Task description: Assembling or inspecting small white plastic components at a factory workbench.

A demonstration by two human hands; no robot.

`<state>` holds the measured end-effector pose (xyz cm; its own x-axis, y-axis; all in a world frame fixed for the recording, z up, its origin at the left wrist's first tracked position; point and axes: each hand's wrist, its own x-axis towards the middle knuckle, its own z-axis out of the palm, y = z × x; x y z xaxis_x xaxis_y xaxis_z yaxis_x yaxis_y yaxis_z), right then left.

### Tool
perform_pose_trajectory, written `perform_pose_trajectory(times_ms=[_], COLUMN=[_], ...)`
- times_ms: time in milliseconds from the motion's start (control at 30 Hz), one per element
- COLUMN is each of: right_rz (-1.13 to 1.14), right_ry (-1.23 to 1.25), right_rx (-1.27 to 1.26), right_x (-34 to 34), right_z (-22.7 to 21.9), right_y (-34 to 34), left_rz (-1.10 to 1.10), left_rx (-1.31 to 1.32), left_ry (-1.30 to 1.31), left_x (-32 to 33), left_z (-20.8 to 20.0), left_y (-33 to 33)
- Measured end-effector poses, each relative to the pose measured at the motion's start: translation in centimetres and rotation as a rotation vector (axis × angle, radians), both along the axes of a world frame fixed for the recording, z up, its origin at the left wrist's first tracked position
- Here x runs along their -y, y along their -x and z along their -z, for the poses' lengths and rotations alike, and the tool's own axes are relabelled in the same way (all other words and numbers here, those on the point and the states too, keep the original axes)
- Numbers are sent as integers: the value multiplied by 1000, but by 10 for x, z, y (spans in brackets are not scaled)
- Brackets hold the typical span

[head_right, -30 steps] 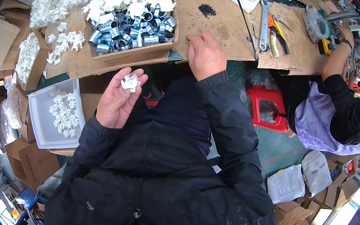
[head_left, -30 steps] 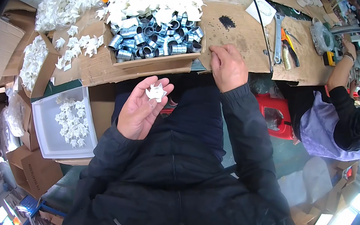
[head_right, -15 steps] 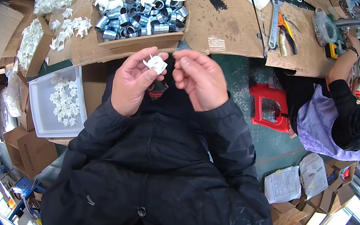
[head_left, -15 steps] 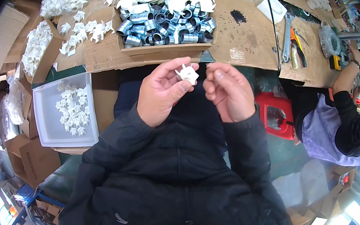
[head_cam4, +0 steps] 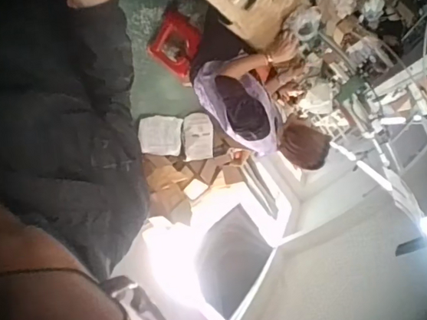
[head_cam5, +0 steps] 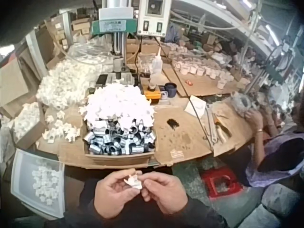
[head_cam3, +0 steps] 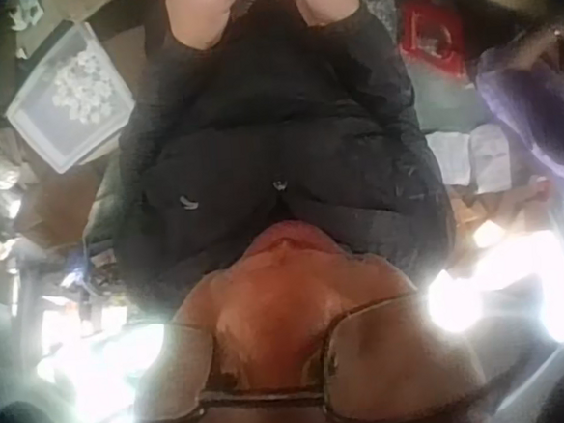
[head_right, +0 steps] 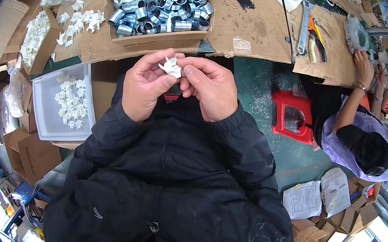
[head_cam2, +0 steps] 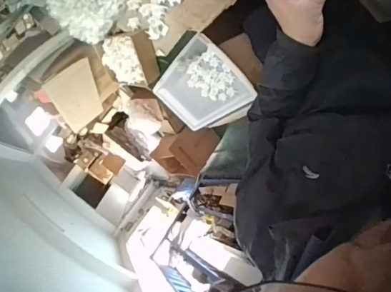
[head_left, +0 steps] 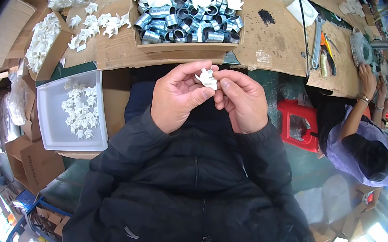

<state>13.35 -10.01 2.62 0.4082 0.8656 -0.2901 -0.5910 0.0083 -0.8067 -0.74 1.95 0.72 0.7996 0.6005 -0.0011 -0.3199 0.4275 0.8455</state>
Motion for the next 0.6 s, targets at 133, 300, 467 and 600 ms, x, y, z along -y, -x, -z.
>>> perform_pose_trajectory(times_ms=[133,300,467,600], right_rz=[-6,42,151,97], right_ry=[11,15,-87,-48], right_rx=[35,352,1281,620], right_x=[0,1,0,-3], right_z=[1,-3,-4,-4], right_y=[0,5,10,18], left_rz=[1,8,6,-12], left_rx=[-17,-29,-96,2], left_ry=[14,12,-105,-8], left_x=[-1,-1,-6,-6], left_z=[-1,-3,-2,-2], left_y=[0,1,5,4])
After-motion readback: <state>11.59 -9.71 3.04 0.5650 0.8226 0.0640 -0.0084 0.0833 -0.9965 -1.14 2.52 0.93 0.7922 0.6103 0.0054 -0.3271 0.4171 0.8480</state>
